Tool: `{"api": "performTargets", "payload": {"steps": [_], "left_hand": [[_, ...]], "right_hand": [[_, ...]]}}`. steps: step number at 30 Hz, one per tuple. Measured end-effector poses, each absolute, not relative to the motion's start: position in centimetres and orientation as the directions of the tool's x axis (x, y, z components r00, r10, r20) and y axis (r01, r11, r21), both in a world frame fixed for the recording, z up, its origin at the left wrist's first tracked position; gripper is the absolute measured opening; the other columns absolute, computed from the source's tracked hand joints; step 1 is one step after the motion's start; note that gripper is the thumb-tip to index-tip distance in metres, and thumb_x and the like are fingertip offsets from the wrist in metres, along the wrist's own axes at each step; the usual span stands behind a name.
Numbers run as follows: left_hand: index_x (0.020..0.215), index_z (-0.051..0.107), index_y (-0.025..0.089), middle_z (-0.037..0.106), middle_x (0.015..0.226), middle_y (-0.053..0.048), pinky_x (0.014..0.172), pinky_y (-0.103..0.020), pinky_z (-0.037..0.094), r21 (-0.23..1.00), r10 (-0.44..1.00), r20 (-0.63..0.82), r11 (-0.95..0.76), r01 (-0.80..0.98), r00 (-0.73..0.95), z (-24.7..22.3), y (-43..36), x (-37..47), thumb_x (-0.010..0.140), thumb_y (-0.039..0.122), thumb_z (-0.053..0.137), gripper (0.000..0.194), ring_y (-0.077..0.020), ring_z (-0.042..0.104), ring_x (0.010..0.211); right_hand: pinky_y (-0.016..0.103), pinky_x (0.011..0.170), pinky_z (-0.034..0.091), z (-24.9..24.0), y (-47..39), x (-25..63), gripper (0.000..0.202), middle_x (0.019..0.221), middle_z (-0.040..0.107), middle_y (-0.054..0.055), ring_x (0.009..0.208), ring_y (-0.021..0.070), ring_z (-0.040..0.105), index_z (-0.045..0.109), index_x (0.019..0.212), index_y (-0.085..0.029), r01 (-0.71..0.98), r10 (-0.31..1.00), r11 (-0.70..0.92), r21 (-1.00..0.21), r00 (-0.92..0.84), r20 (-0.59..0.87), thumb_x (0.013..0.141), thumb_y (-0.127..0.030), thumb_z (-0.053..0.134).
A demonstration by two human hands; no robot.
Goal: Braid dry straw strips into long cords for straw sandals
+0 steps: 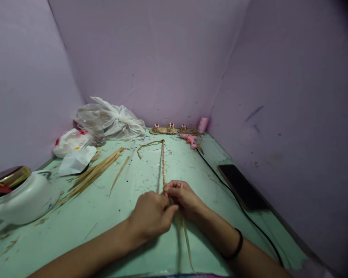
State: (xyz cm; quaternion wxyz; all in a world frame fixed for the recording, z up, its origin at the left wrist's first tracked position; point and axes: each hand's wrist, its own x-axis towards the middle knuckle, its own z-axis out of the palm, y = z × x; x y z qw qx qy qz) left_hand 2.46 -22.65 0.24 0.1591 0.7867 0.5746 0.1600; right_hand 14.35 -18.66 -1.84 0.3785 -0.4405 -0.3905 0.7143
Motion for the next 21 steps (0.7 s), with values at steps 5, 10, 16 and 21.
{"api": "performTargets", "payload": {"steps": [5,10,16,21], "left_hand": [[0.086,0.063,0.01,0.058,0.053,-0.002,0.038,-0.02,0.033,0.873,0.958,-0.282,0.234,0.428,0.051,1.5,-19.6,1.1,0.069,0.028,0.052,0.027,-0.0077,0.044,0.035],[0.058,0.058,0.008,0.05,0.043,0.0,0.031,-0.017,0.03,0.88,0.86,-0.453,0.389,0.273,0.234,0.1,-18.5,0.6,0.063,0.025,0.056,0.018,-0.0063,0.042,0.032],[0.052,0.053,0.011,0.046,0.036,0.001,0.031,-0.019,0.03,0.851,0.861,-0.453,0.341,0.399,0.231,-0.3,-18.5,0.5,0.062,0.023,0.05,0.016,-0.0075,0.039,0.028],[0.044,0.046,0.015,0.04,0.031,0.002,0.033,-0.02,0.025,0.811,0.897,-0.393,0.233,0.536,0.205,-0.4,-18.8,0.6,0.058,0.018,0.044,0.015,-0.0076,0.034,0.028]], "right_hand": [[0.019,0.041,0.025,-1.5,-18.4,14.8,0.015,0.04,0.05,-0.004,0.035,0.0035,0.038,0.051,0.054,-0.013,-0.218,0.828,-0.472,-0.854,-0.442,-0.345,0.053,-0.019,0.065],[0.019,0.048,0.033,-2.5,-18.1,14.7,0.016,0.053,0.06,0.001,0.047,0.0072,0.051,0.053,0.06,-0.012,-0.193,0.851,-0.369,-0.909,-0.464,-0.247,0.049,-0.014,0.065],[0.019,0.045,0.033,-3.0,-17.9,14.7,0.012,0.053,0.058,0.0,0.045,0.0068,0.048,0.052,0.062,-0.013,0.078,0.895,-0.145,-0.986,-0.414,-0.164,0.056,-0.017,0.061],[0.018,0.044,0.033,-3.3,-18.0,14.9,0.006,0.054,0.058,0.0,0.048,0.0079,0.047,0.054,0.063,-0.013,0.228,0.92,0.03,-0.973,-0.387,-0.062,0.058,-0.016,0.056]]}}
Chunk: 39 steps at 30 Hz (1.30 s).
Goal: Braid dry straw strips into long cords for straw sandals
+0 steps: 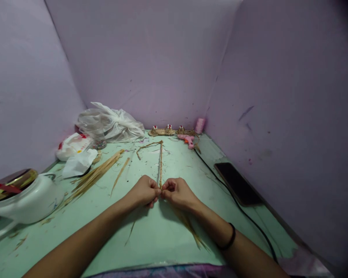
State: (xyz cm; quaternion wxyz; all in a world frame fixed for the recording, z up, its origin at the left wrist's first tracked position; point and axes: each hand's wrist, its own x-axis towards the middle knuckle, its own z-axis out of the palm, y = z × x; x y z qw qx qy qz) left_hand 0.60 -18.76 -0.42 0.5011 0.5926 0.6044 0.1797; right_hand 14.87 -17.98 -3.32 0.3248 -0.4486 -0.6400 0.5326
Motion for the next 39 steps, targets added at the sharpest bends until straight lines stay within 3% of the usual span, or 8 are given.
{"api": "performTargets", "payload": {"steps": [5,14,21,24,27,30,34,39], "left_hand": [[0.036,0.039,0.014,0.026,0.036,0.006,0.039,-0.02,0.016,0.799,0.971,-0.154,0.014,0.601,0.182,-0.6,-18.6,0.6,0.052,0.012,0.045,0.017,-0.0042,0.023,0.039],[0.037,0.043,0.014,0.03,0.032,0.005,0.038,-0.02,0.016,0.889,0.965,-0.252,0.201,0.411,0.075,-0.6,-19.2,1.4,0.051,0.015,0.047,0.015,-0.0047,0.025,0.035],[0.046,0.051,0.013,0.032,0.034,0.007,0.034,-0.019,0.013,0.958,0.949,-0.28,0.264,0.115,0.148,1.1,-19.8,1.3,0.053,0.025,0.054,0.014,-0.0023,0.02,0.03],[0.048,0.051,0.013,0.03,0.033,0.008,0.034,-0.019,0.011,0.968,0.961,-0.249,0.242,0.07,0.119,1.5,-19.4,1.2,0.051,0.026,0.059,0.015,-0.002,0.02,0.031],[0.052,0.052,0.013,0.029,0.033,0.009,0.035,-0.019,0.012,0.981,0.975,-0.191,0.186,0.053,0.113,1.7,-18.9,1.1,0.054,0.03,0.06,0.018,-0.0023,0.019,0.032],[0.055,0.054,0.013,0.032,0.037,0.008,0.039,-0.019,0.018,0.991,0.99,-0.074,0.059,0.124,0.12,1.7,-18.5,1.0,0.06,0.031,0.058,0.019,-0.0027,0.023,0.037],[0.058,0.057,0.011,0.045,0.05,0.003,0.047,-0.019,0.027,0.968,0.985,0.023,-0.065,0.242,0.173,0.9,-18.6,0.8,0.065,0.027,0.054,0.018,-0.0054,0.035,0.048],[0.053,0.052,0.012,0.037,0.047,0.005,0.045,-0.019,0.023,0.945,0.986,-0.006,-0.048,0.325,0.165,0.2,-18.9,0.9,0.066,0.03,0.052,0.022,-0.0056,0.03,0.047]], "right_hand": [[0.018,0.045,0.032,-2.6,-18.6,15.1,0.008,0.055,0.059,0.0,0.049,0.0084,0.047,0.059,0.062,-0.013,0.42,0.938,0.231,-0.878,-0.336,0.086,0.062,-0.016,0.051],[0.019,0.045,0.03,-1.5,-20.1,15.6,0.014,0.051,0.059,0.001,0.047,0.009,0.048,0.059,0.058,-0.015,0.632,0.897,0.436,-0.641,-0.358,0.257,0.067,-0.02,0.05],[0.022,0.046,0.026,-2.1,-20.5,15.7,0.018,0.056,0.057,0.005,0.047,0.0094,0.044,0.06,0.062,-0.015,0.672,0.647,0.711,-0.21,-0.507,0.57,0.073,-0.017,0.046],[0.023,0.051,0.031,-1.3,-20.2,16.1,0.017,0.061,0.059,0.006,0.052,0.0113,0.048,0.063,0.07,-0.017,0.6,0.663,0.731,-0.325,-0.511,0.547,0.075,-0.023,0.048],[0.026,0.059,0.037,0.0,-19.0,16.5,0.023,0.062,0.06,0.006,0.059,0.0138,0.052,0.062,0.067,-0.018,0.429,0.805,0.59,-0.684,-0.25,0.538,0.077,-0.032,0.048],[0.028,0.061,0.041,1.0,-17.4,16.3,0.025,0.069,0.061,0.007,0.063,0.0147,0.054,0.061,0.07,-0.016,0.099,0.982,0.186,-0.978,-0.048,0.182,0.074,-0.037,0.049],[0.026,0.056,0.042,0.8,-16.5,15.5,0.025,0.061,0.058,0.003,0.055,0.0119,0.053,0.059,0.07,-0.013,-0.159,0.888,-0.266,-0.951,-0.423,-0.178,0.062,-0.037,0.059],[0.021,0.045,0.028,-0.6,-16.9,15.2,0.017,0.044,0.043,-0.005,0.042,0.006,0.036,0.057,0.061,-0.015,0.009,0.919,-0.057,-0.998,-0.389,-0.056,0.064,-0.032,0.059]]}}
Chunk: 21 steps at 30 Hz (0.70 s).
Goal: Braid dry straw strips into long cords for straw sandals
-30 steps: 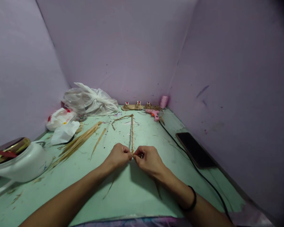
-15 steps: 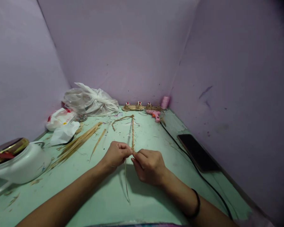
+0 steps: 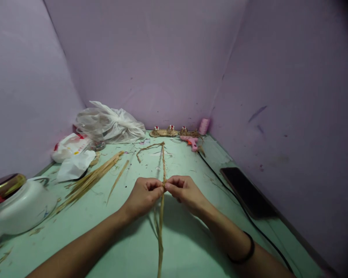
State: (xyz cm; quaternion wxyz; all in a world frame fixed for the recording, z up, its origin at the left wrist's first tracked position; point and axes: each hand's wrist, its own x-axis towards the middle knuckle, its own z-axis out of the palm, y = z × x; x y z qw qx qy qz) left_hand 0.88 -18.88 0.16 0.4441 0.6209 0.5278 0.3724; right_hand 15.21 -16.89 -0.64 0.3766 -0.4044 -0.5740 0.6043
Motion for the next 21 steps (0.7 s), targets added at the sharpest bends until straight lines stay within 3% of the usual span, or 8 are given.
{"api": "performTargets", "payload": {"steps": [5,12,17,21], "left_hand": [[0.05,0.051,0.013,0.038,0.046,0.005,0.045,-0.019,0.024,0.929,0.99,-0.044,-0.007,0.37,0.131,0.4,-18.8,1.0,0.063,0.03,0.052,0.021,-0.0058,0.029,0.046],[0.046,0.052,0.014,0.046,0.044,0.002,0.046,-0.02,0.027,0.789,0.999,0.032,-0.048,0.613,0.037,1.9,-20.2,1.0,0.066,0.029,0.051,0.025,-0.0079,0.037,0.045],[0.053,0.054,0.016,0.052,0.047,-0.001,0.045,-0.022,0.027,0.457,0.924,0.326,-0.338,0.823,0.199,1.1,-22.2,1.5,0.076,0.024,0.043,0.027,-0.0085,0.043,0.043],[0.061,0.054,0.016,0.052,0.05,-0.003,0.041,-0.024,0.026,-0.022,0.716,0.557,-0.494,0.869,0.421,-0.2,-23.2,2.1,0.072,0.01,0.04,0.019,-0.0111,0.043,0.04]], "right_hand": [[0.021,0.047,0.029,-1.0,-16.9,15.4,0.015,0.052,0.051,-0.001,0.049,0.008,0.041,0.059,0.059,-0.014,0.196,0.928,0.162,-0.967,-0.364,0.081,0.067,-0.026,0.056],[0.02,0.045,0.031,-0.2,-17.7,15.0,0.013,0.048,0.05,-0.002,0.046,0.007,0.041,0.055,0.055,-0.015,0.162,0.959,0.084,-0.983,-0.282,0.035,0.064,-0.025,0.057],[0.021,0.048,0.036,-0.3,-18.3,14.6,0.014,0.051,0.055,0.0,0.048,0.0082,0.047,0.056,0.057,-0.014,0.041,0.962,-0.032,-0.999,-0.271,-0.042,0.064,-0.026,0.057],[0.019,0.039,0.029,-0.4,-18.6,14.2,0.013,0.046,0.049,-0.004,0.039,0.0053,0.037,0.056,0.057,-0.014,0.033,0.971,-0.106,-0.994,-0.213,-0.11,0.062,-0.026,0.059]]}}
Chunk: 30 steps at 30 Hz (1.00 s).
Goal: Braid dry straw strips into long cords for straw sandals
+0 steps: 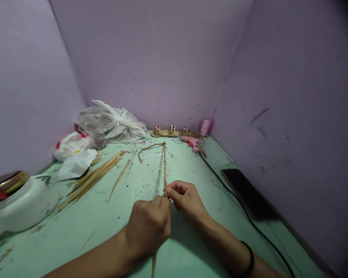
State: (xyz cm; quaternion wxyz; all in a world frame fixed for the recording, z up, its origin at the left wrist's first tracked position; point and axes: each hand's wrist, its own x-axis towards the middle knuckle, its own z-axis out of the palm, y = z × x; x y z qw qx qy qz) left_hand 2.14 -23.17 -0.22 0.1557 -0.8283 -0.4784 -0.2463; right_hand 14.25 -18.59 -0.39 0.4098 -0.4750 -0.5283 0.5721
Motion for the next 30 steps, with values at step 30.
{"api": "performTargets", "payload": {"steps": [30], "left_hand": [[0.042,0.049,0.012,0.034,0.033,0.007,0.036,-0.018,0.016,0.929,0.951,-0.299,0.271,0.254,0.083,0.6,-19.3,1.2,0.053,0.013,0.049,0.01,-0.0024,0.023,0.034]], "right_hand": [[0.021,0.051,0.035,-1.6,-18.9,15.6,0.014,0.06,0.059,0.001,0.052,0.0099,0.048,0.061,0.07,-0.017,0.452,0.861,0.485,-0.749,-0.397,0.318,0.072,-0.015,0.047]]}}
